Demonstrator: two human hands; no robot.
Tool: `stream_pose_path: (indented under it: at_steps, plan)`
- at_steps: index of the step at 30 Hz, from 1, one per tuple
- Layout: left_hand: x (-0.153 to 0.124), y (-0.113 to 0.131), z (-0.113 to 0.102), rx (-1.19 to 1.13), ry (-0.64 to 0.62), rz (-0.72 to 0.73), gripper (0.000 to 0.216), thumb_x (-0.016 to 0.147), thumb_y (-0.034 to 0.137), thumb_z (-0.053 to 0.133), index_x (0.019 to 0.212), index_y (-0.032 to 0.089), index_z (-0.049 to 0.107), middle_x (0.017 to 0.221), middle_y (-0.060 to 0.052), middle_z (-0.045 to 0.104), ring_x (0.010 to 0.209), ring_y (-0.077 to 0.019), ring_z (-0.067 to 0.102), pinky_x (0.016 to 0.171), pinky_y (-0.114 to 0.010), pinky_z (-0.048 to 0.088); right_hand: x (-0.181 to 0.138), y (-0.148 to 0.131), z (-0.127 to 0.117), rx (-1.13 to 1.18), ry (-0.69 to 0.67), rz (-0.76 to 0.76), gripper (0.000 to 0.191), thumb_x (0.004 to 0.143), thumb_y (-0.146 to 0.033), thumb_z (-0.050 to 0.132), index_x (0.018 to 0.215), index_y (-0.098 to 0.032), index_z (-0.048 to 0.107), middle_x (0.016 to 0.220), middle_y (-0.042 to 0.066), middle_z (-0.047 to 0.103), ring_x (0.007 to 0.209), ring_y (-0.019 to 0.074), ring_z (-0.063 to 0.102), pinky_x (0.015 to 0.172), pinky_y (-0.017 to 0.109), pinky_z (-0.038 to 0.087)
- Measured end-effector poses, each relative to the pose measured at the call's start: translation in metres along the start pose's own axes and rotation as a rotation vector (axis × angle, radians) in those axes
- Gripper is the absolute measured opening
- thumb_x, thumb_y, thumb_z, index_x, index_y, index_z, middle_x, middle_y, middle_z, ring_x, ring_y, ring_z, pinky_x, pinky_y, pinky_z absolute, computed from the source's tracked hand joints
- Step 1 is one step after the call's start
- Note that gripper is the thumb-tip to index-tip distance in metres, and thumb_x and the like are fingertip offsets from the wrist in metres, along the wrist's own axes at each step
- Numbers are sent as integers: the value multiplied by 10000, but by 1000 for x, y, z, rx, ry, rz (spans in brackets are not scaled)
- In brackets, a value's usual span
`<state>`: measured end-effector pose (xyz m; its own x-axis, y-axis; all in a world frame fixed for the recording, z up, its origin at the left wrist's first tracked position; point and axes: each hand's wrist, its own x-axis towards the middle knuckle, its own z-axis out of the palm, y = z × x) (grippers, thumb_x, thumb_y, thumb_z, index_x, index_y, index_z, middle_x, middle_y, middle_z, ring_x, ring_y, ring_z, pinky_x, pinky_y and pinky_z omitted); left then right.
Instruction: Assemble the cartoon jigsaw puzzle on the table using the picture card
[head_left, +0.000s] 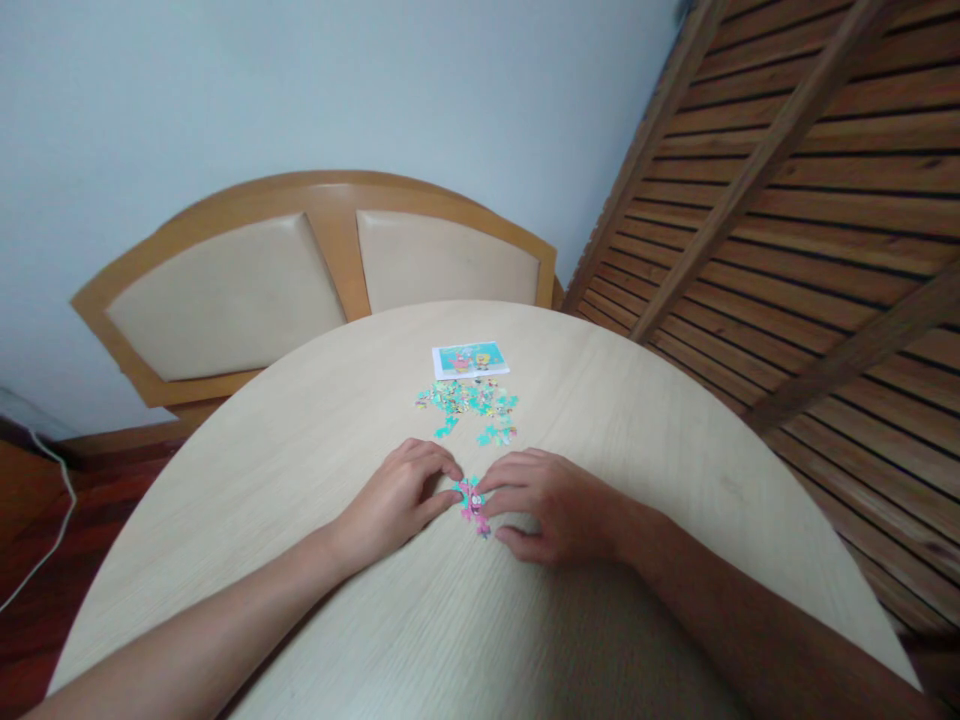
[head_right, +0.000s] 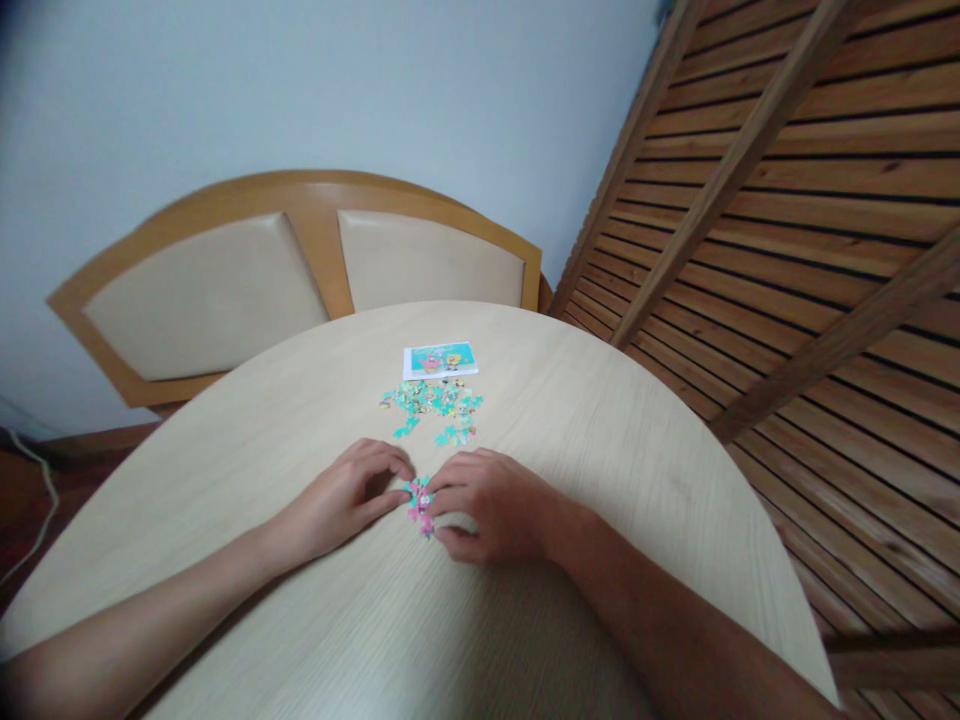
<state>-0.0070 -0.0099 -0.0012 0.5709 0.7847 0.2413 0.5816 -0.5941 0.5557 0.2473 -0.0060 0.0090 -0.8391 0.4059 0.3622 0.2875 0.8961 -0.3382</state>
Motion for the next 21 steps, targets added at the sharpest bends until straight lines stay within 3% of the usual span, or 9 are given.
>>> stream_pose_path:
  at_steps: [8, 21]
  plan:
    - [1, 2, -2, -11, -11, 10, 105, 953, 312, 670, 998, 228, 714, 1051, -48, 712, 1038, -225, 617, 964, -392, 443, -1, 1, 1, -1, 1, 2, 209, 841, -232, 640, 1032, -224, 725, 1125, 41, 749, 1030, 204, 680, 976, 384, 486]
    - [1, 8, -8, 126, -60, 176, 206, 1030, 274, 532, 994, 234, 731, 1036, -54, 721, 995, -212, 643, 921, -366, 467, -1, 0, 0, 6, -1, 3, 204, 840, -232, 638, 1022, -231, 729, 1124, 41, 752, 1019, 203, 689, 961, 371, 493]
